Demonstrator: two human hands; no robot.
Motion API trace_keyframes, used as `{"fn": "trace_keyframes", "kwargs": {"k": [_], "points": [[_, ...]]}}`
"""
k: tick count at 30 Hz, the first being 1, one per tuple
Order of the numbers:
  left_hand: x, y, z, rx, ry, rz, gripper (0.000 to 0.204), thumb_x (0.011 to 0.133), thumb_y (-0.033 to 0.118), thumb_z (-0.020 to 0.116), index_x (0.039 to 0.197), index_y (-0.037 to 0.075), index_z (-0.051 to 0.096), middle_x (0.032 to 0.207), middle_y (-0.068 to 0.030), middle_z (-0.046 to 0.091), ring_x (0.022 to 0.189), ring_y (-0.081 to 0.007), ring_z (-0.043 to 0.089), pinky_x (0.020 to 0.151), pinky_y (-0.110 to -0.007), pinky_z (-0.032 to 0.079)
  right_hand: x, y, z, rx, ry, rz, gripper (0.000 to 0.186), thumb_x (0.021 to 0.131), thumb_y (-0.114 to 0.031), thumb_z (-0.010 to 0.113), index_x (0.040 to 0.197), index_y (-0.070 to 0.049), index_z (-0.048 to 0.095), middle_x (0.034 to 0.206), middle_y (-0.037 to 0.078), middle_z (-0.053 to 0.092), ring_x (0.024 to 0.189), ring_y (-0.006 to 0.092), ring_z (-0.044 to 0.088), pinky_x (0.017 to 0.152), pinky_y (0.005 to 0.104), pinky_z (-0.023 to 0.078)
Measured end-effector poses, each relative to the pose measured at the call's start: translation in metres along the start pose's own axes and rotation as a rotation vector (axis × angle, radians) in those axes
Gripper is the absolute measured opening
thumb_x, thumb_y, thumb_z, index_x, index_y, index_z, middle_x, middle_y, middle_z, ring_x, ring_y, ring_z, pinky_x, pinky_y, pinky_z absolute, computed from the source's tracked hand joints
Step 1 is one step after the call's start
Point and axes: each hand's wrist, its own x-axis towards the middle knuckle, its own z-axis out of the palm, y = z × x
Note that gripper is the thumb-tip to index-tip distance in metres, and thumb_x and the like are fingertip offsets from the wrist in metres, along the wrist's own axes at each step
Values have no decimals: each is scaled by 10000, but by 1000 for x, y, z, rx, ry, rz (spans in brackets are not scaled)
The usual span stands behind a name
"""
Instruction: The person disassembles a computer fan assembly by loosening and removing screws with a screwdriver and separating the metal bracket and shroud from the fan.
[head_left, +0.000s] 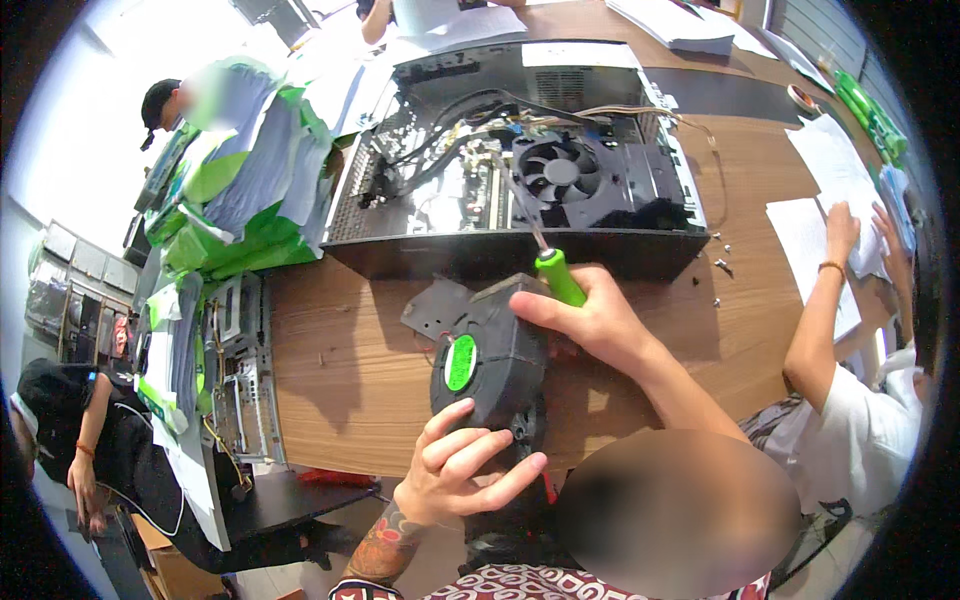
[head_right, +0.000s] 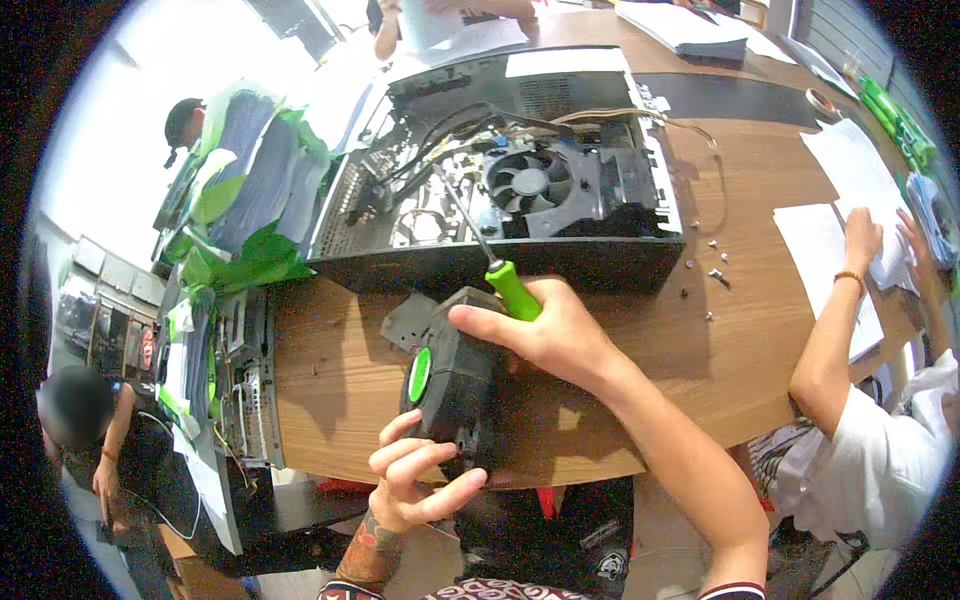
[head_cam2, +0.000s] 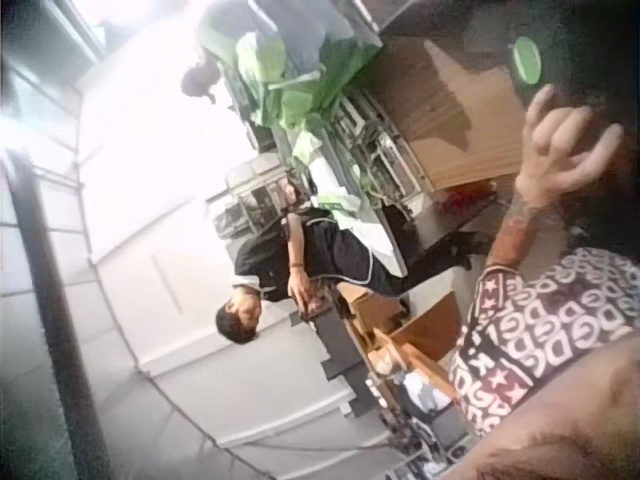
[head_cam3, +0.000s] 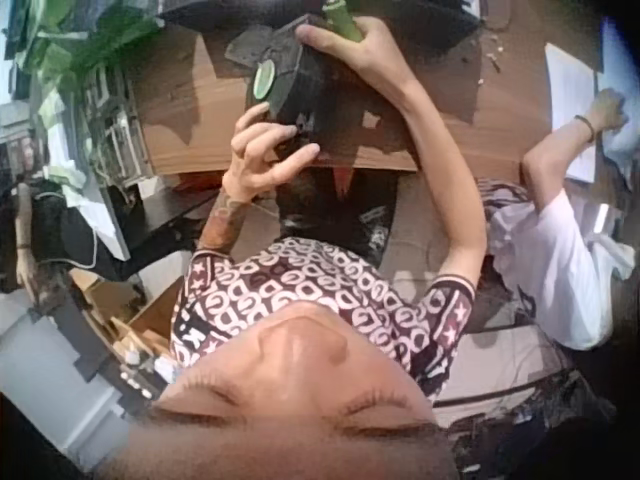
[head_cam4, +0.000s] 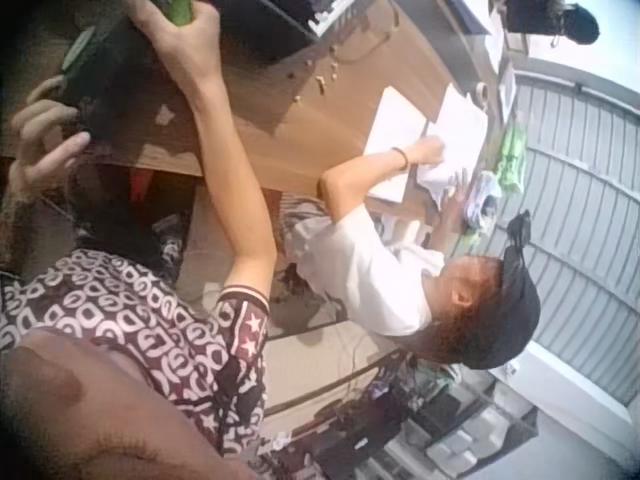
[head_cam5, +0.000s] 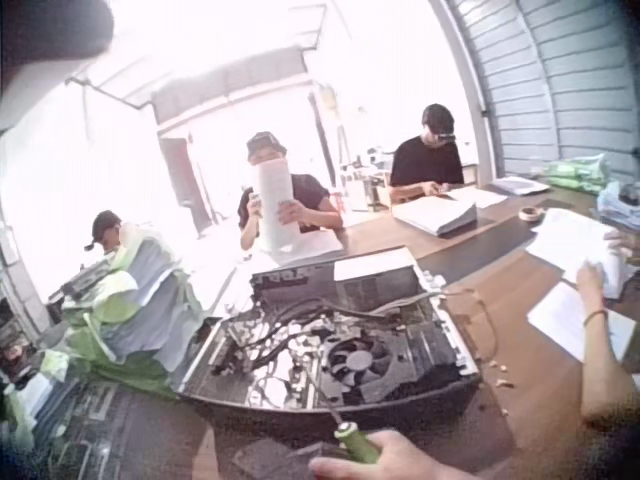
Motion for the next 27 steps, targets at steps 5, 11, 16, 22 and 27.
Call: {"fn": "trace_keyframes", "kwargs": {"k": [5,11,16,22,27], "points": [[5,2,9,-195,133,-44,464,700,277,858,1112,288,645,1092,3,553,978,-163,523,951,-426,504,5,11,-3,-7,29,-68,435,801,-481,761,836,-55,679,711,-19,609,565,68,553,480,237,431],[-5,4,19,-191,214,-77,480,676,263,881,1095,207,653,1130,-9,588,1022,-178,559,950,-428,503,1,4,-2,-3,46,-12,446,805,-482,760,800,-44,676,687,-28,587,619,67,528,556,260,433],[-5,16,19,-74,83,-129,636,578,387,916,1093,248,570,1121,5,541,1037,-212,535,961,-486,480,4,6,-2,-197,175,-143,419,806,-421,761,796,-12,671,684,-5,613,620,86,533,572,302,445],[-4,35,36,39,35,-119,514,581,252,917,1004,228,626,1160,-3,569,1068,-203,536,1069,-504,339,4,2,-7,-267,111,-35,313,823,-335,709,764,-37,636,613,-46,525,531,54,482,460,242,381],[-4,28,34,51,50,-158,434,614,134,851,954,215,594,1113,2,559,1055,-220,545,1085,-572,298,10,17,-7,-304,145,-146,323,828,-330,700,733,-33,617,598,-36,513,546,67,474,486,275,385]]}}
